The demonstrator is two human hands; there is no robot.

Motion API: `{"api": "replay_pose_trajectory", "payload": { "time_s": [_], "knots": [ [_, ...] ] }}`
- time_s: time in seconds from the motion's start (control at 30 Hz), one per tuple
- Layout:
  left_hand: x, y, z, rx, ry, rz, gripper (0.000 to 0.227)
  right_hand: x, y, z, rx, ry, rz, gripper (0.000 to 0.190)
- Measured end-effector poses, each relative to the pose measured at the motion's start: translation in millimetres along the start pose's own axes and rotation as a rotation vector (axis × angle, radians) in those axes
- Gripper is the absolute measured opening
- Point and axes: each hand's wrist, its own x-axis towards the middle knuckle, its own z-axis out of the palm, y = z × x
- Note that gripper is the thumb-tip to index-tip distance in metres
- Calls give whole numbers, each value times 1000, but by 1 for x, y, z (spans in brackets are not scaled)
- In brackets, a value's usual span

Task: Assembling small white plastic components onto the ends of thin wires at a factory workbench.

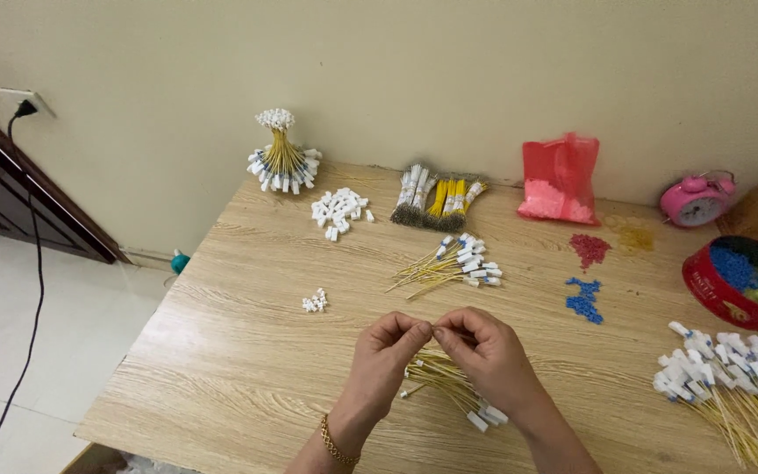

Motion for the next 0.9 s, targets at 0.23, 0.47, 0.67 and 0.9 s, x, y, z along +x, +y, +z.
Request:
{"api": "replay_pose_trajectory", "payload": {
  "time_s": [0.23,0.47,0.67,0.9],
  "knots": [
    [-2,13,-1,-37,25,-107,18,10,33,1,162,-5,46,13],
    [3,1,-9,-25,17,-52,17,10,25,3,78,-20,71,14],
    [2,1,-10,15,21,-27,15,10,26,5,87,-32,92,16],
    [1,5,-11,87,46,-15,14,12,25,8,74,-98,2,19]
  ]
}}
